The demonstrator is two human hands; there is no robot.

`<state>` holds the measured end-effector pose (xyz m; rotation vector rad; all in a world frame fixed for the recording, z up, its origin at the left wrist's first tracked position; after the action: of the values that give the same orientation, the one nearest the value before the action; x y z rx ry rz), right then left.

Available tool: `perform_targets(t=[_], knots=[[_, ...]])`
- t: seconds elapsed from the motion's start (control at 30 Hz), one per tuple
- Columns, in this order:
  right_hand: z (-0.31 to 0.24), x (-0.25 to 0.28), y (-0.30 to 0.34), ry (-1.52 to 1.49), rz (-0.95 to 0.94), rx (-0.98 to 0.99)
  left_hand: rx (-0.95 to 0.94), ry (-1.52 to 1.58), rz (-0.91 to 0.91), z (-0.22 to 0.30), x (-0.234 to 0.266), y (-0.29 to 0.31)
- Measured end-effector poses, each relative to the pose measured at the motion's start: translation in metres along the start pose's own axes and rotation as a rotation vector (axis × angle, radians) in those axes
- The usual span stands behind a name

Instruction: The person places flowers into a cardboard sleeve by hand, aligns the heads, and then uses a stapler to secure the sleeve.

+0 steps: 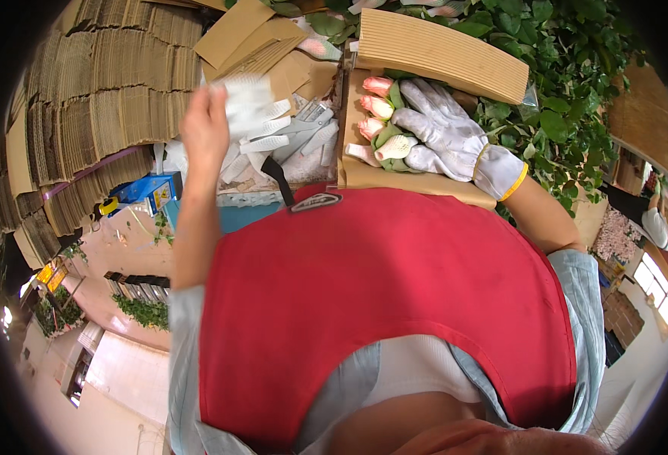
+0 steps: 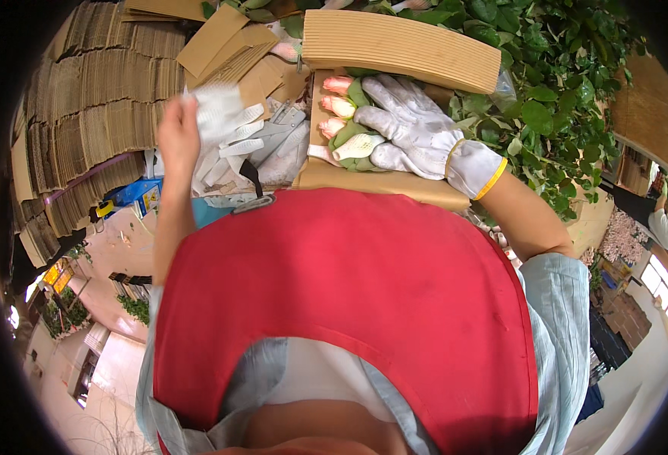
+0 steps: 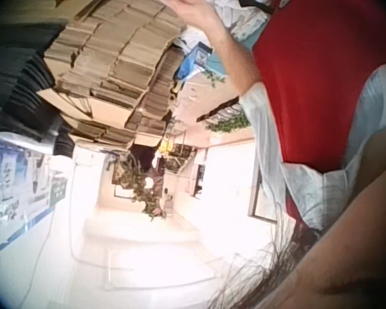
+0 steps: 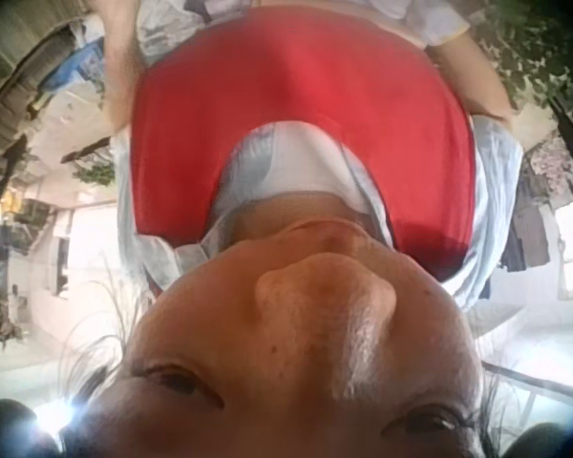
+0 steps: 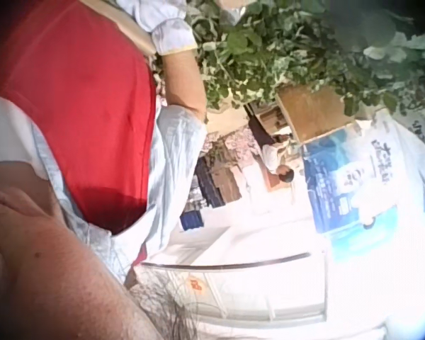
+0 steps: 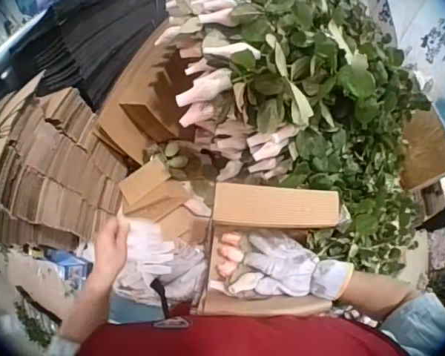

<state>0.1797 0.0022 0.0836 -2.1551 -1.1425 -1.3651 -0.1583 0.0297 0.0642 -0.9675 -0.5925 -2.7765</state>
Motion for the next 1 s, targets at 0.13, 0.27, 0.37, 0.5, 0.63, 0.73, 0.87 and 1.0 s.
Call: perform_targets(t=[0.13,0.27,0.37,0.5,0.63,0.73,0.87,1.0], knots=[[-0.004,0.005,-0.004,0.013,0.054,0.083,-0.653,-0.611,-0.091,0.053,-0.028,0.061],[-0.005,0.004,-0.006,0.031,0.090,0.111,-0.904,-0.206,-0.828,0.070,-0.125,0.076],[-0.006,0.007,-0.002,0.063,0.040,0.064,-0.689,-0.407,-0.812,0.026,-0.051,0.033],[-0.004,0.003,0.000,0.083,0.030,0.060,-1.107,-0.470,-0.442,0.120,-0.057,0.064],[-0.007,0.005,-0.003,0.053,0.008,0.041,-1.293,-0.579,-0.728,0.128,-0.134,0.098],[-0.004,0.002,0.000,0.062,0.012,0.026,-0.947,-0.658,-0.937,0.098,-0.077,0.078],[-0.003,0.001,0.001,0.054,0.015,0.023,-0.692,-0.962,-0.665,0.061,-0.024,0.043],[-0.017,0.021,0.000,0.049,0.149,0.168,-0.956,-0.199,-0.582,0.097,-0.098,0.070]])
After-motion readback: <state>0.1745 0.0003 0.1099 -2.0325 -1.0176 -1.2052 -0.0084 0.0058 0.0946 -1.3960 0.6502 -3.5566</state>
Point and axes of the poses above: each hand's wrist, its own y-axis away from the middle knuckle, its own x-axis out of the back of the hand, z = x × y, the point moved 7 cm from there along -y, towards the middle knuckle, and after that the axes turned 1 degree about x, right-handed, at the moved point
